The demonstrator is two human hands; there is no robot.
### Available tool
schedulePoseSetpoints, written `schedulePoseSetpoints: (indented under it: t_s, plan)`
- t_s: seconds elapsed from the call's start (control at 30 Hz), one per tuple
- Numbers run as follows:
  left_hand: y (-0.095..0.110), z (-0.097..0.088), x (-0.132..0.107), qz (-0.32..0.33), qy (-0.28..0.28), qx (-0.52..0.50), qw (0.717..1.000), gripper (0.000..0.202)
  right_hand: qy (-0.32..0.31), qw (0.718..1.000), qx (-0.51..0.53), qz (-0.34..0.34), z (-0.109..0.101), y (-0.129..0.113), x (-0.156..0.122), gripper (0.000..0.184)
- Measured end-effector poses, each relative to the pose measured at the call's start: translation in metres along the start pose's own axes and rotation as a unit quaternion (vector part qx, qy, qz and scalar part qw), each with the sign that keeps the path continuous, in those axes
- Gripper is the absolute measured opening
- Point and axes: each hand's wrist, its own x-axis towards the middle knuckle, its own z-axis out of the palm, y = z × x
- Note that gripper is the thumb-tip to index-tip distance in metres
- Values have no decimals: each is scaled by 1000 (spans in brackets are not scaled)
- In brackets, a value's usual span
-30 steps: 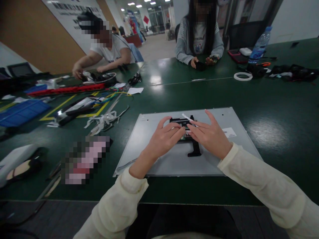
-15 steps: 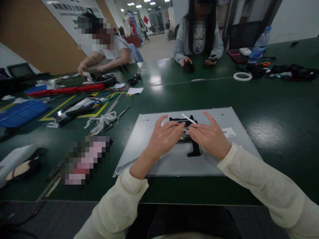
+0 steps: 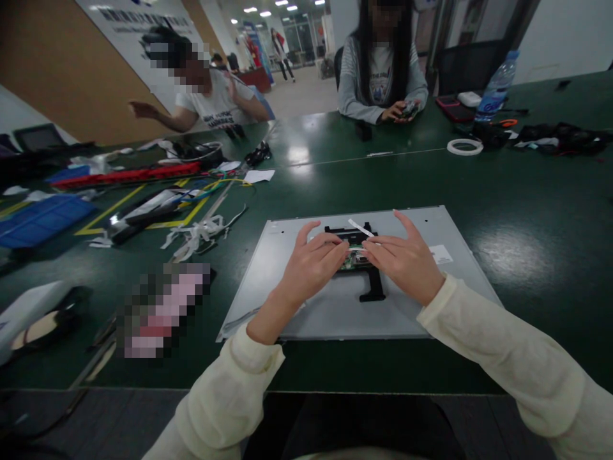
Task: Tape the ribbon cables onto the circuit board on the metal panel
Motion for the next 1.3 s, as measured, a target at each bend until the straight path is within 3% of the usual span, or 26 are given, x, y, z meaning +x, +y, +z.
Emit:
schedulePoseSetpoints:
  t_s: [0.37,0.77,1.03,1.3]
  plan:
    - [-1,-2,0,-45,19,-16,999,23,7,1000,11,7,-1,3,0,17]
    - [-5,-2,1,-34,41,-11,998,13,20,999,-25,11,-4,4,3,9]
    - [-7,-4,1,-70,62,0,996,16,0,999,-44,3,-5,5,1,17]
    - [-10,-1,-2,-73,62,-4,995,16,-63,993,-99,-3,-4,9,0,37]
